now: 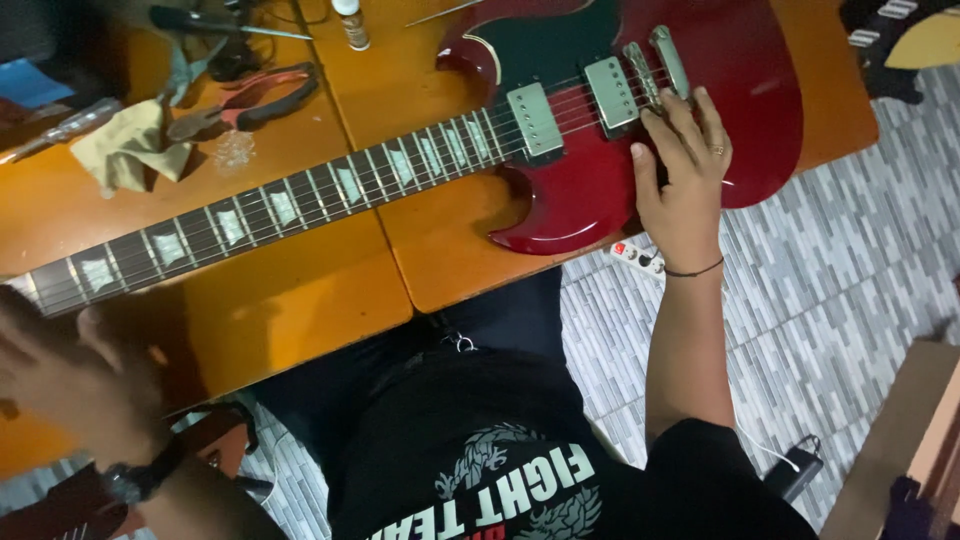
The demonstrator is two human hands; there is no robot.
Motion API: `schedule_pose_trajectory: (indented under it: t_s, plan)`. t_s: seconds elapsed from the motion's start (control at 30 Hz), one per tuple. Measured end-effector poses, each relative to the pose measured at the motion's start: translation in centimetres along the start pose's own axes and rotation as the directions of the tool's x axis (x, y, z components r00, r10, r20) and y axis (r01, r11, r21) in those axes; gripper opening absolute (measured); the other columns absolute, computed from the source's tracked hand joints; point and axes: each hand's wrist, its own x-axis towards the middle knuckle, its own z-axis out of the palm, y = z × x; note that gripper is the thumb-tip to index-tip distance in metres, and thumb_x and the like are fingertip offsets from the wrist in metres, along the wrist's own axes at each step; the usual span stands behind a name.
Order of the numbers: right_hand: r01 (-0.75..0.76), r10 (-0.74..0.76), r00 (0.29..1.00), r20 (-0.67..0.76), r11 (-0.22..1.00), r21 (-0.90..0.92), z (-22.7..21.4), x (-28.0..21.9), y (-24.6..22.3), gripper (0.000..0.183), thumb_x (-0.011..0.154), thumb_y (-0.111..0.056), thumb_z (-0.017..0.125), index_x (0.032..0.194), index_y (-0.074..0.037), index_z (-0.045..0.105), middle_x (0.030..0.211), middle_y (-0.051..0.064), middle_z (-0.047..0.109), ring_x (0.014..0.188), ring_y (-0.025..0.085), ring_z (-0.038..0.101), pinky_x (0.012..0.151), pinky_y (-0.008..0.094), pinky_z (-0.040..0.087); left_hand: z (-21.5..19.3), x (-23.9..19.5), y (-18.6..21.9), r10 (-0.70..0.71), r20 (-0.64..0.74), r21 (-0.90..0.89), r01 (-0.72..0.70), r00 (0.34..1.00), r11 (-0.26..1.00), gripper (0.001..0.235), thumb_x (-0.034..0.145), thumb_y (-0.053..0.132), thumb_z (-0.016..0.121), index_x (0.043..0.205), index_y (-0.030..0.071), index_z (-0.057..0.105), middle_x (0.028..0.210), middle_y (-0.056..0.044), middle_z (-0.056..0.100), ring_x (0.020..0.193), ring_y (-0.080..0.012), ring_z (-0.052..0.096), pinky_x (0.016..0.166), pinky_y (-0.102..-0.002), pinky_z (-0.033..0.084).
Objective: The person replaces strings on a red electric guitar, then wipes the body and fretboard with a cloth. They then pick up a brown acoustic guitar and replace its strings using a string winder.
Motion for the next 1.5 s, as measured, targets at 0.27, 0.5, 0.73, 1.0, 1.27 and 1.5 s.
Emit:
schedule_pose_trajectory:
  t_s: [0.27,0.5,0.73,1.0,1.27,1.5]
  plan:
    - [0.243,-0.274,0.959,0.072,0.927,0.285,2.1,4.1,-5.1,0.022,0.107,-0.021,0.063,0.115,0.000,0.066,0.127,0.014,0.061,0.126,0.035,0.055,0.107,0.050,0.031,3.1,-3.0,4.6,-0.180,-0.058,-0.172,0.168,0.982,0.971,0.072,0.113,0.061,0.029,0.170,0.017,0.018,0.174,-0.008,0.001,0.166,-0.0339,0.008,0.139,-0.067,0.013]
    - [0.132,-0.219,0.826,0.519,0.971,0.199,1.4,10.2,-4.1,0.056,0.091,-0.041,0.079,0.131,-0.005,0.067,0.131,0.018,0.054,0.124,0.039,0.042,0.102,0.051,0.031,-1.2,-0.3,7.5,-0.275,-0.310,-0.480,0.100,0.910,0.871,0.037,0.116,0.033,0.037,0.130,-0.001,0.043,0.128,-0.020,0.040,0.118,-0.0371,0.043,0.101,-0.055,0.038]
    - [0.116,-0.249,0.614,0.749,0.967,0.226,2.3,16.6,-4.0,0.087,0.066,-0.036,0.089,0.142,-0.013,0.055,0.141,0.018,0.042,0.137,0.036,0.035,0.108,0.054,0.033,0.8,-2.3,5.4,-0.305,-0.197,-0.626,0.120,0.932,0.771,0.026,0.115,0.022,0.041,0.124,-0.002,0.047,0.114,-0.020,0.048,0.103,-0.0324,0.049,0.089,-0.043,0.043]
    - [0.005,-0.191,0.612,0.767,0.971,0.238,2.9,19.2,-5.7,0.065,0.075,-0.020,0.087,0.136,-0.012,0.064,0.127,0.009,0.060,0.118,0.027,0.055,0.089,0.043,0.046,1.4,-2.9,4.8,-0.243,-0.060,-0.614,0.156,0.968,0.774,0.045,0.120,0.029,0.033,0.108,-0.005,0.059,0.098,-0.019,0.058,0.089,-0.0306,0.055,0.076,-0.041,0.041]
    - [0.129,-0.329,0.775,0.540,0.918,0.375,4.0,18.6,-3.8,0.021,0.109,-0.002,0.067,0.130,0.000,0.066,0.119,0.016,0.067,0.110,0.031,0.061,0.095,0.046,0.047,1.4,-3.0,4.8,-0.230,0.028,-0.584,0.203,0.973,0.786,0.049,0.120,0.031,0.032,0.099,-0.003,0.060,0.094,-0.017,0.061,0.086,-0.0303,0.056,0.074,-0.041,0.039]
    - [0.238,-0.391,0.803,0.451,0.903,0.358,4.2,16.4,-4.0,0.020,0.108,-0.001,0.069,0.127,0.003,0.072,0.124,0.019,0.071,0.112,0.033,0.064,0.096,0.044,0.046,1.4,-2.9,4.6,-0.197,0.048,-0.593,0.186,0.979,0.783,0.040,0.118,0.024,0.035,0.096,0.001,0.059,0.090,-0.014,0.059,0.082,-0.0288,0.054,0.077,-0.041,0.038]
